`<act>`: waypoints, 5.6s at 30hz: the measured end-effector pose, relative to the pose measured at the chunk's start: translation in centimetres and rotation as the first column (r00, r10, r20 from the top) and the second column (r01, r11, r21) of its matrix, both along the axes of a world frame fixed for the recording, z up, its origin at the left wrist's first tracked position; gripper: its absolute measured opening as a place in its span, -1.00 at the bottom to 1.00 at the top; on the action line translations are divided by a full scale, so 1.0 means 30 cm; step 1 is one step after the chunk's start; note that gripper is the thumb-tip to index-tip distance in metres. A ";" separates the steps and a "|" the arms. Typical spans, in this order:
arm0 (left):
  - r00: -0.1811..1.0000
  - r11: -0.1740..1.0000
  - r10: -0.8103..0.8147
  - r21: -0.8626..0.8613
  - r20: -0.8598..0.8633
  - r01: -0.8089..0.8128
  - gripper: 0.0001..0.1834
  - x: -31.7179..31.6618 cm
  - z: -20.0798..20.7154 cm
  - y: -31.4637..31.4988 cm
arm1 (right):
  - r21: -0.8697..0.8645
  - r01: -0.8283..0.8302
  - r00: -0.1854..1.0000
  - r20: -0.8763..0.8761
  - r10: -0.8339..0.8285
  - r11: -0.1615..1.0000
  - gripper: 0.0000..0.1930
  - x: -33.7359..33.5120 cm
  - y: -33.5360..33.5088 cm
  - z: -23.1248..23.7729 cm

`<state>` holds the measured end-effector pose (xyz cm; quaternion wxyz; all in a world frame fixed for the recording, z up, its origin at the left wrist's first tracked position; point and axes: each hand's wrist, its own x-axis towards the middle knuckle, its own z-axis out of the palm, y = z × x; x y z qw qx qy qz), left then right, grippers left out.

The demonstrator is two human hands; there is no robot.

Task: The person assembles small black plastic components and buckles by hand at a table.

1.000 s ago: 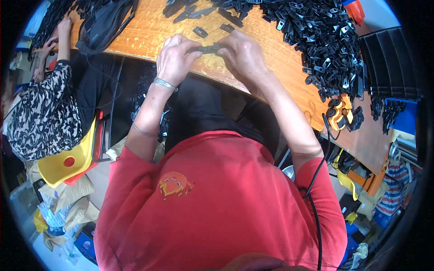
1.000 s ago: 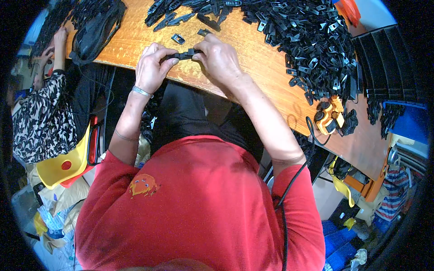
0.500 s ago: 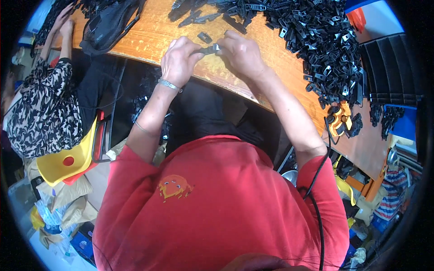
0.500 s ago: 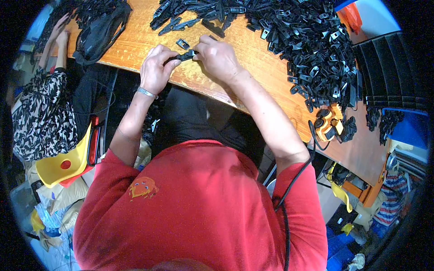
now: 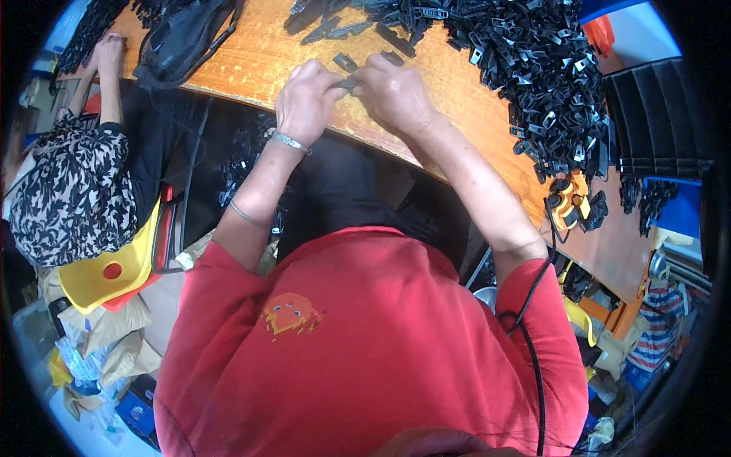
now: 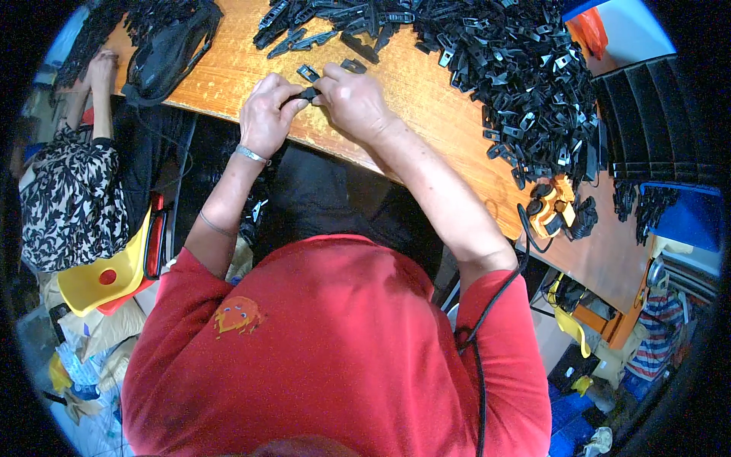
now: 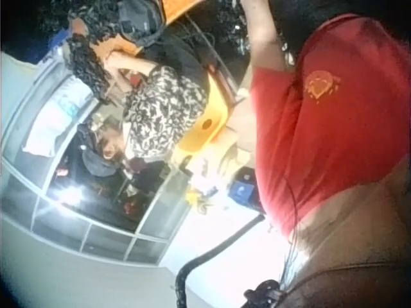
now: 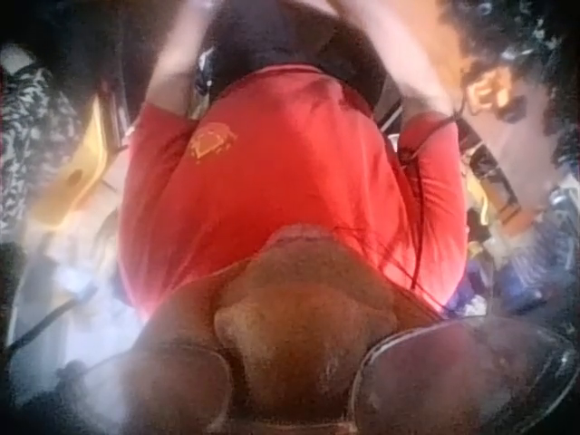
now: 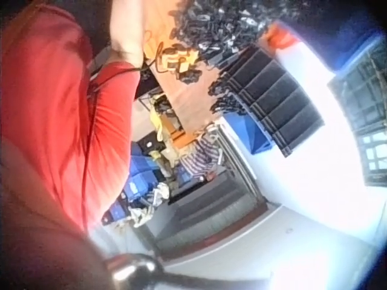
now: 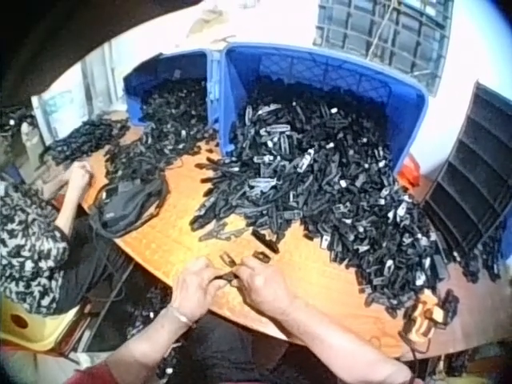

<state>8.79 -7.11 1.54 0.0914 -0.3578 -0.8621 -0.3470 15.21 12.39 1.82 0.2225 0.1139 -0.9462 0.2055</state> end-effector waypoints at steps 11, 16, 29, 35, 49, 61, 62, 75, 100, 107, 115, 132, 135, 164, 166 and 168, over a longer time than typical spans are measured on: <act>0.834 0.992 -0.070 -0.047 0.547 0.114 -0.62 -0.219 0.120 -0.370 | -0.171 0.153 0.988 0.041 -0.148 0.973 -0.75 -0.053 -0.050 0.049; 0.993 0.989 0.117 -0.090 0.029 -0.114 -0.64 -0.315 0.060 -0.028 | 0.004 0.189 0.976 0.112 -0.189 0.982 -0.78 -0.146 -0.064 0.005; 0.983 0.978 0.125 -0.151 -0.131 -0.145 -0.75 -0.259 -0.009 0.075 | 0.039 0.016 0.980 0.198 -0.024 0.999 -0.86 0.060 0.006 0.069; 0.972 0.981 0.006 -0.188 -0.236 -0.051 -0.69 -0.182 -0.010 0.017 | 0.150 0.017 0.972 0.230 -0.052 0.989 -0.88 0.110 0.000 0.092; 0.983 0.984 -0.176 -0.030 -0.060 0.174 -0.77 -0.037 -0.005 -0.003 | -0.118 0.153 0.981 0.139 -0.137 0.981 -0.79 0.120 0.022 0.066; 0.990 0.990 -0.133 0.036 -0.035 0.135 -0.77 -0.064 -0.027 0.008 | -0.158 0.174 0.983 0.081 -0.162 0.972 -0.75 0.033 0.070 0.023; 0.990 0.990 -0.134 0.038 -0.033 0.135 -0.77 -0.068 -0.033 0.009 | -0.156 0.174 0.983 0.083 -0.163 0.972 -0.75 0.026 0.080 0.021; 0.981 0.983 -0.182 -0.001 0.063 0.183 -0.84 -0.076 -0.004 -0.074 | -0.068 -0.058 0.997 0.044 0.062 0.996 -0.79 0.007 -0.004 0.020; 0.976 0.957 0.188 -0.243 0.113 -0.156 -0.65 -0.222 0.054 0.323 | -0.004 0.190 0.969 0.164 -0.187 0.982 -0.87 0.104 0.112 0.067; 0.847 0.965 -0.178 0.258 0.500 0.051 -0.60 -0.142 0.048 0.240 | 0.091 0.253 0.929 0.256 -0.268 0.963 -0.86 0.158 0.113 0.100; 0.953 0.982 -0.133 0.166 0.271 0.089 -0.70 -0.083 -0.029 0.119 | -0.112 0.353 0.922 0.212 -0.324 0.929 -0.78 0.144 0.088 0.084; 0.995 0.995 -0.097 -0.001 0.012 0.097 -0.77 -0.096 -0.061 0.063 | -0.137 0.245 0.967 0.109 -0.231 0.960 -0.75 0.088 0.100 -0.004; 0.997 0.996 -0.083 0.014 0.011 0.083 -0.77 -0.107 -0.076 0.074 | -0.151 0.236 0.971 0.087 -0.225 0.960 -0.75 0.065 0.132 -0.019; 0.953 0.987 -0.115 -0.075 0.281 0.141 -0.67 -0.172 0.183 -0.072 | 0.073 0.562 0.827 -0.014 -0.562 0.824 -0.73 0.151 0.431 0.048; 0.967 0.972 -0.165 -0.132 0.193 0.192 -0.63 -0.126 0.158 0.098 | 0.088 0.582 0.813 -0.031 -0.582 0.808 -0.72 0.130 0.463 0.067; 0.973 0.972 -0.173 -0.136 0.153 0.194 -0.61 -0.099 0.127 0.264 | 0.195 0.653 0.743 0.022 -0.669 0.732 -0.70 0.108 0.461 0.071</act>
